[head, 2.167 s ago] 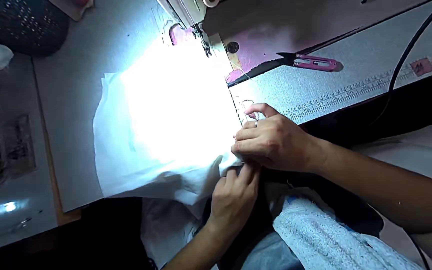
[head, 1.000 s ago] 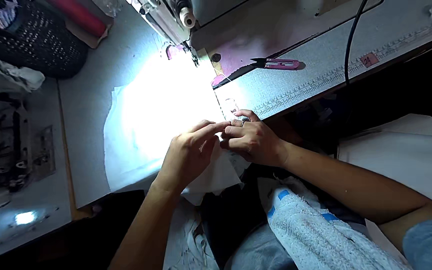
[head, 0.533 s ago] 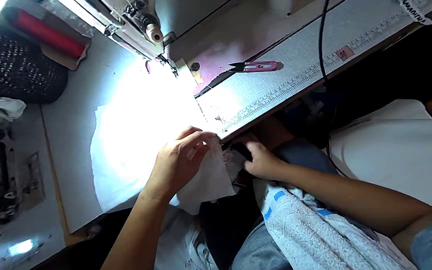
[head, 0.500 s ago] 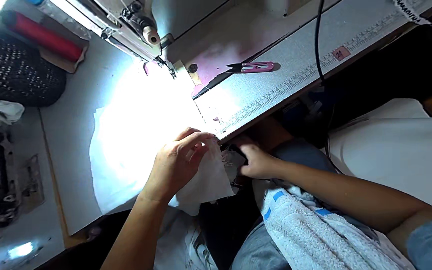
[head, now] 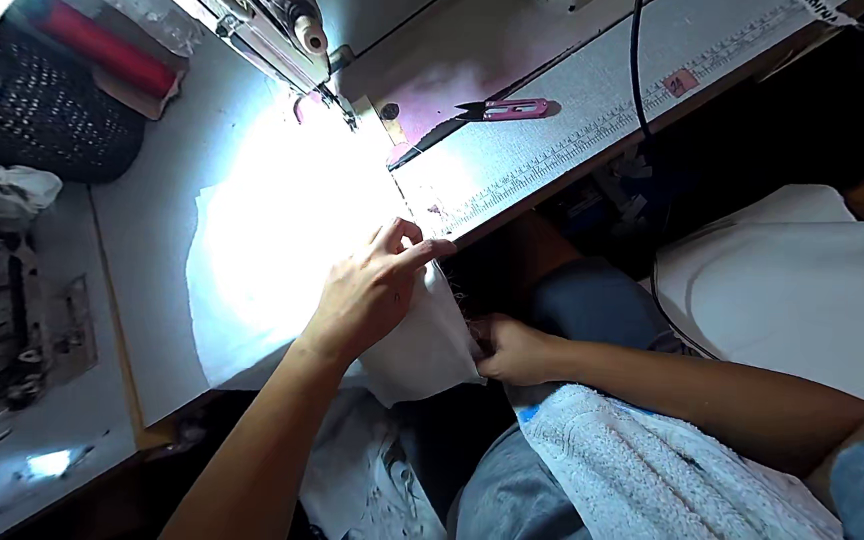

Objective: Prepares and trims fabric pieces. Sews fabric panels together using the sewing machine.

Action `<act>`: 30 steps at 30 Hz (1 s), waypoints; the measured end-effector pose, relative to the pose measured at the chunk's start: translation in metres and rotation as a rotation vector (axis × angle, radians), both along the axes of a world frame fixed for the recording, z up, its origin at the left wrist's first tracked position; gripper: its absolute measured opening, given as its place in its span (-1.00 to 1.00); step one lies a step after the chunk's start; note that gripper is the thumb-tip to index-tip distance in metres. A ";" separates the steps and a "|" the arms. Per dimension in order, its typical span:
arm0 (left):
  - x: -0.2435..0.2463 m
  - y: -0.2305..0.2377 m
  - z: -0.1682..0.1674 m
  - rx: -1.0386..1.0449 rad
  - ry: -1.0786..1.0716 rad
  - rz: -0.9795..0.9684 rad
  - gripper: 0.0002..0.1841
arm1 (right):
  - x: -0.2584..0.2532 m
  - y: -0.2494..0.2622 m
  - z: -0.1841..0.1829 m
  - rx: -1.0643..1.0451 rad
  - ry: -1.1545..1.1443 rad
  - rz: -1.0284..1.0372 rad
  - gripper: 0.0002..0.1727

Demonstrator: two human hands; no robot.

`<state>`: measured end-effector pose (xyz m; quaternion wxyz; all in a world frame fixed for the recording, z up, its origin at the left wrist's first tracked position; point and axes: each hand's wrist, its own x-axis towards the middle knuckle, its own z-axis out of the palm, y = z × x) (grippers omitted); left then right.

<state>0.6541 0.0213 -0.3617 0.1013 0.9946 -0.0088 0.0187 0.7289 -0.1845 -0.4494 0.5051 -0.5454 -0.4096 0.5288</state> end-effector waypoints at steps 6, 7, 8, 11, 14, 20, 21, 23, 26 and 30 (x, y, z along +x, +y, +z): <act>0.010 -0.001 0.009 0.034 0.102 -0.101 -0.67 | -0.012 -0.032 0.037 -0.030 0.318 -0.026 -0.83; 0.012 -0.002 0.010 0.041 0.112 -0.113 -0.70 | -0.013 -0.037 0.035 -0.049 0.333 -0.034 -0.84; 0.013 -0.004 0.012 0.049 0.124 -0.120 -0.71 | -0.014 -0.040 0.033 -0.069 0.354 -0.044 -0.84; 0.015 -0.008 0.015 0.048 0.147 -0.122 -0.73 | -0.016 -0.049 0.027 -0.099 0.383 -0.043 -0.83; 0.014 -0.009 0.014 0.047 0.151 -0.122 -0.75 | -0.014 -0.057 0.016 -0.132 0.336 -0.027 -0.84; 0.017 -0.012 0.015 0.078 0.164 -0.099 -0.77 | -0.005 -0.062 0.011 -0.310 0.118 0.150 -0.85; 0.018 -0.013 0.015 0.086 0.169 -0.098 -0.77 | -0.004 -0.062 0.016 -0.357 -0.003 0.163 -0.78; 0.019 -0.015 0.016 0.096 0.186 -0.087 -0.75 | -0.002 -0.059 0.020 -0.377 -0.255 0.085 -0.57; 0.018 -0.016 0.016 0.081 0.183 -0.075 -0.77 | 0.007 -0.044 0.011 -0.163 -0.473 -0.199 -0.51; 0.018 -0.015 0.014 0.076 0.162 -0.082 -0.78 | 0.020 -0.019 0.004 -0.117 -0.230 -0.279 -0.76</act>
